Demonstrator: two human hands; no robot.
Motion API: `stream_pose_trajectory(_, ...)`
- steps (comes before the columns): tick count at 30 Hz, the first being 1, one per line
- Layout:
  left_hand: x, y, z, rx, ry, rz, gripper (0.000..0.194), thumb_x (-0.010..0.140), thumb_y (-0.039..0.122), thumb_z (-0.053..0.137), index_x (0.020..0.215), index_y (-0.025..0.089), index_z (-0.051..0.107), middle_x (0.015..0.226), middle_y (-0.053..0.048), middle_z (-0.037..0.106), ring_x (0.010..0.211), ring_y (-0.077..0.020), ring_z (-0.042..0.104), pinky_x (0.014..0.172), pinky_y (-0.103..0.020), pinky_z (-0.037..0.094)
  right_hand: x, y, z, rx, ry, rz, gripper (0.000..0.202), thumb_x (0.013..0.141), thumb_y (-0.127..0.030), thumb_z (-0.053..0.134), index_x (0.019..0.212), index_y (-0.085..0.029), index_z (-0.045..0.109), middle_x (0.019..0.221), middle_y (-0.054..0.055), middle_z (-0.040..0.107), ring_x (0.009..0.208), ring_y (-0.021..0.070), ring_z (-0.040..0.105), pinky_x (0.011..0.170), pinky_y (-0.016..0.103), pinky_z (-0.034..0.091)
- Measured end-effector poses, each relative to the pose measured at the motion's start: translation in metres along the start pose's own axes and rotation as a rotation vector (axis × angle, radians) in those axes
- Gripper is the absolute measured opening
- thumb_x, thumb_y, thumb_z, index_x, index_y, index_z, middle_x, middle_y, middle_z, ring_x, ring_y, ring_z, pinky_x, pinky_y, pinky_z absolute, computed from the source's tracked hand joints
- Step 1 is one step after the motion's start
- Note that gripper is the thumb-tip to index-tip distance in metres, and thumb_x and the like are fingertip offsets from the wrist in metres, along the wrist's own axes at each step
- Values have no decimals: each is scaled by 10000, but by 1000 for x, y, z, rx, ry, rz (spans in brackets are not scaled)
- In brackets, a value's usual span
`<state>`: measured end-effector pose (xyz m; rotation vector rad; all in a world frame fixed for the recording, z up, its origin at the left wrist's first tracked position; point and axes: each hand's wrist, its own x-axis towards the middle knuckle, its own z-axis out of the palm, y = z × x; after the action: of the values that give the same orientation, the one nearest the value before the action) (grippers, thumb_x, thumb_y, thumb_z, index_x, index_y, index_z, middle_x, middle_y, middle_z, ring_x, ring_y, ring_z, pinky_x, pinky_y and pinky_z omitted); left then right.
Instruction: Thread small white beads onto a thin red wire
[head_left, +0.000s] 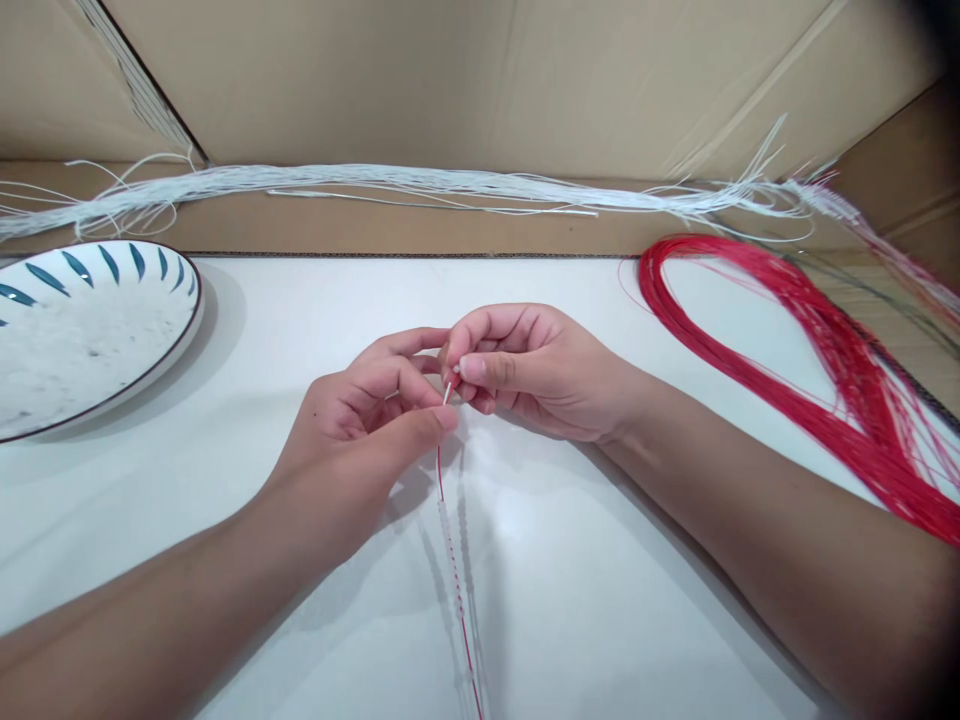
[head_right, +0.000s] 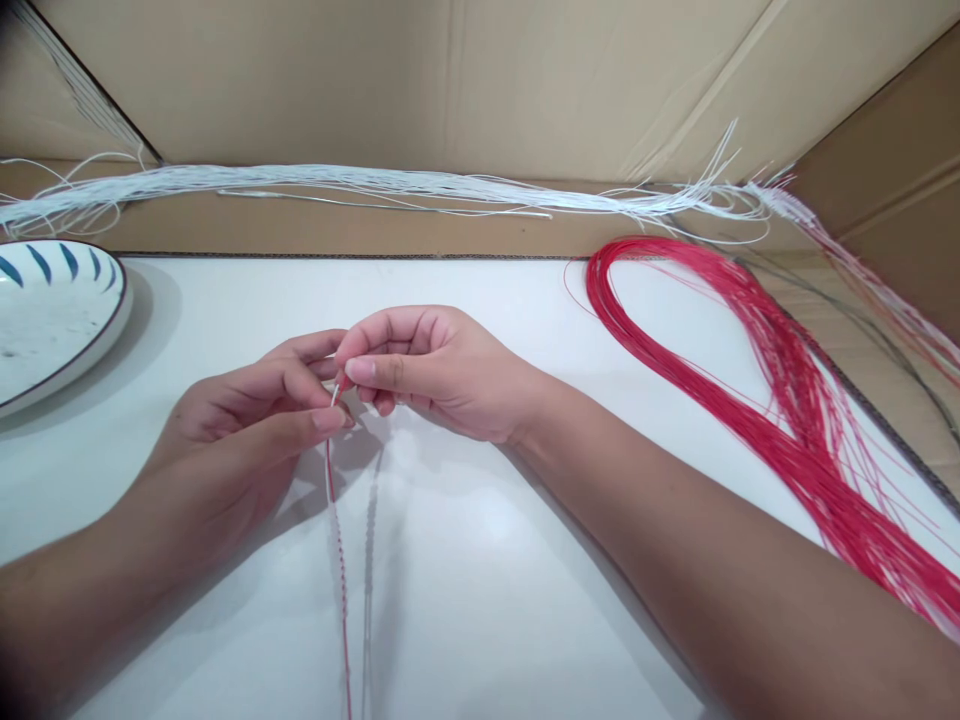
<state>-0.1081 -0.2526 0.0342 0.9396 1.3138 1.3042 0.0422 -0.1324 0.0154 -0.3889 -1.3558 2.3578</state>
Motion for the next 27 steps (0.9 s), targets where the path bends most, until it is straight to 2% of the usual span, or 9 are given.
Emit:
stream_pose_trajectory(5, 0, 0, 0, -11, -6, -6, 192, 796, 190, 767, 613, 231, 727, 1357, -34, 666, 1086, -289, 681, 977, -463, 534, -1, 1, 1, -6, 1, -17, 149, 822, -195, 864, 835, -122, 734, 762, 10, 726, 645, 65, 627, 617, 169, 535)
stream_pose_trajectory(9, 0, -1, 0, 0, 2, 3, 189, 790, 179, 764, 612, 233, 729, 1343, -39, 680, 1139, -307, 670, 991, -466, 530, -1, 1, 1, -17, 6, -18, 147, 814, -198, 868, 825, -130, 738, 756, 9, 723, 652, 72, 629, 608, 174, 532)
stream_pose_trajectory(14, -1, 1, 0, -9, 16, -9, 187, 793, 194, 761, 612, 231, 732, 1380, -28, 669, 1039, -290, 704, 948, -479, 556, -1, 1, 1, -35, 20, -38, 117, 796, -162, 863, 822, -143, 750, 746, 5, 730, 641, 78, 624, 593, 188, 525)
stream_pose_trajectory(21, -1, -2, 0, 10, 13, 16, 197, 815, 161, 760, 636, 242, 737, 1341, -5, 680, 1216, -312, 647, 938, -436, 528, 0, 3, 1, -35, 17, -47, 72, 796, -127, 849, 836, -147, 792, 745, 16, 751, 634, 83, 638, 605, 200, 541)
stream_pose_trajectory(27, -2, -3, -4, 66, 0, 28, 216, 856, 202, 759, 647, 246, 728, 1323, 11, 674, 1116, -272, 685, 952, -436, 533, 0, 4, 0, -34, -1, -68, 53, 807, -123, 844, 826, -150, 803, 747, 19, 758, 634, 76, 648, 610, 190, 552)
